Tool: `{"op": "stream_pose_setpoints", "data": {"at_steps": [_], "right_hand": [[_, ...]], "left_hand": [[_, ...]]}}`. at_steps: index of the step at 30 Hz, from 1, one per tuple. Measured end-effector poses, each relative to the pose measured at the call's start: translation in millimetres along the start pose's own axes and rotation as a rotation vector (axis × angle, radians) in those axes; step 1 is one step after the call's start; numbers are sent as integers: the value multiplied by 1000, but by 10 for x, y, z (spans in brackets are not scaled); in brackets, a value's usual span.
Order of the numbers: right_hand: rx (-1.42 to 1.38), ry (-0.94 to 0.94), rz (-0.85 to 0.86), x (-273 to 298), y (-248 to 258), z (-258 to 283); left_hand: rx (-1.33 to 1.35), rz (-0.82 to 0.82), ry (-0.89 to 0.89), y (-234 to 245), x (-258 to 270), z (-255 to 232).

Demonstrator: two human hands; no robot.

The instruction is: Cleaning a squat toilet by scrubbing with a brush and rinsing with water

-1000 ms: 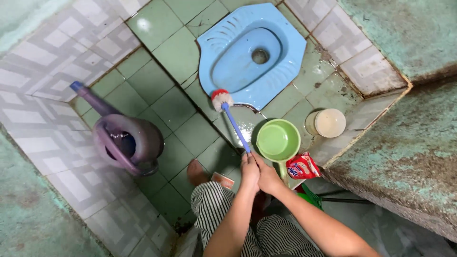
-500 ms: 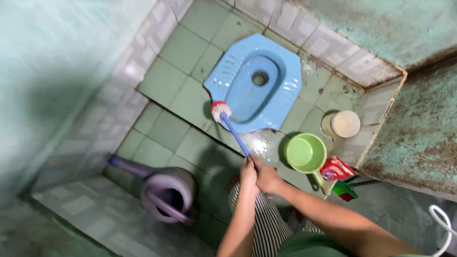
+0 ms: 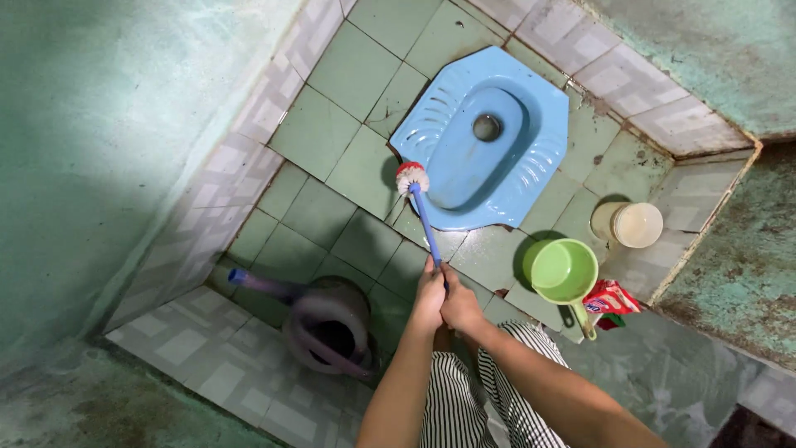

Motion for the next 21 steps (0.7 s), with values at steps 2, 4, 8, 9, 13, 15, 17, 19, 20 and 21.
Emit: {"op": "stream_pose_setpoints", "data": {"at_steps": [2, 4, 8, 9, 13, 15, 17, 19, 20, 21], "right_hand": [[-5, -7, -14, -195, 10, -189], [76, -24, 7, -474, -6, -352], [132, -3, -32, -1297, 205, -522], [150, 20, -48, -1428, 304, -430], [80, 48, -96, -1325, 793, 367], [-5, 60, -54, -1473, 583, -30], [-84, 116, -46, -1378, 398, -332], [34, 49, 139, -1107, -54, -820], [34, 53, 129, -1126, 159, -517], [24, -2, 113, -1043, 282, -363]], "left_hand": [[-21, 0, 11, -33, -71, 38], [-109, 9, 4, -54, -223, -5], [-190, 26, -22, -121, -780, -218], [-230, 25, -10, -120, -967, -283], [-343, 19, 61, -59, -1694, -459], [-247, 23, -19, -106, -1568, -267], [-158, 28, -154, -108, -1043, -553], [-378, -32, 443, -53, 149, -512], [-382, -28, 434, -124, 72, -769], [-340, -11, 359, -208, 81, -970]]}}
Point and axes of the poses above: each hand's wrist, its own x-axis away from the middle knuckle, its own y-axis out of the back of the hand, z = x × y, the point moved 9 cm from there along -x, towards the middle knuckle, and after that the axes turned 11 degrees about z, right-handed, at the moved point
